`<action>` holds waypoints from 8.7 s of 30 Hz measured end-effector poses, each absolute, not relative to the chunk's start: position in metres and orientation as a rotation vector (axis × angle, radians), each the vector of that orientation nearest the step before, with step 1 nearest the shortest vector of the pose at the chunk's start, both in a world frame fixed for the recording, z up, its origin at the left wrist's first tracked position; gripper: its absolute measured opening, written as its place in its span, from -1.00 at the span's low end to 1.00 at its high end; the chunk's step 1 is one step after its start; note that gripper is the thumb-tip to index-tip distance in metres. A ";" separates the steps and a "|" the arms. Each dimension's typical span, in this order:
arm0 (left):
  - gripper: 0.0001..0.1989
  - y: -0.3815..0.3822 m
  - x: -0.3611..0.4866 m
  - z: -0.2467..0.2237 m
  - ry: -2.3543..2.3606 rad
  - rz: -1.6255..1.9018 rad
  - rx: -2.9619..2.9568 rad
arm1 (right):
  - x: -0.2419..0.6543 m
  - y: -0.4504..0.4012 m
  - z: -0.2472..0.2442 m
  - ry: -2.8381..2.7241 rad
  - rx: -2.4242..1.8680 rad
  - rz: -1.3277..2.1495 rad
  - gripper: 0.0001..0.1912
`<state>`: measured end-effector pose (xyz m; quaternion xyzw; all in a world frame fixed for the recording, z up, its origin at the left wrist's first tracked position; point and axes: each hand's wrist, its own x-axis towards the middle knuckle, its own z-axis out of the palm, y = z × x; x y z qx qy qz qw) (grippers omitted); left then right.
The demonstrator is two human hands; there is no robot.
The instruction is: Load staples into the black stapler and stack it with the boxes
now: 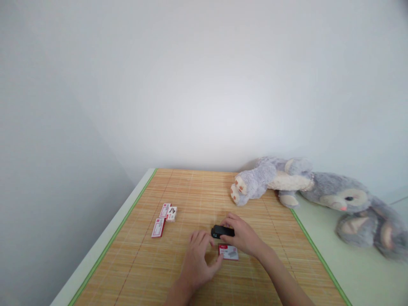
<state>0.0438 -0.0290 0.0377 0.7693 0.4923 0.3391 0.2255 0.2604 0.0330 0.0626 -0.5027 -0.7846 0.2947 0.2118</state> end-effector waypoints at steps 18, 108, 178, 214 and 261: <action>-0.24 -0.011 0.019 0.034 1.430 0.524 2.001 | 0.272 0.010 0.022 -1.608 -1.631 0.943 -0.55; -0.38 0.076 -0.133 0.017 1.883 0.882 2.023 | 0.236 -0.023 0.000 -1.158 -1.417 1.312 -0.38; -0.40 -0.020 0.095 -0.029 1.527 0.965 1.518 | 0.227 -0.033 0.044 -1.876 -1.880 0.847 -0.08; -0.35 0.002 0.279 -0.015 1.274 0.997 1.436 | 0.447 -0.021 0.040 -1.904 -1.970 0.909 -0.13; -0.22 0.006 0.223 0.005 1.118 0.731 2.121 | 0.441 -0.014 0.053 -1.913 -1.990 0.890 0.04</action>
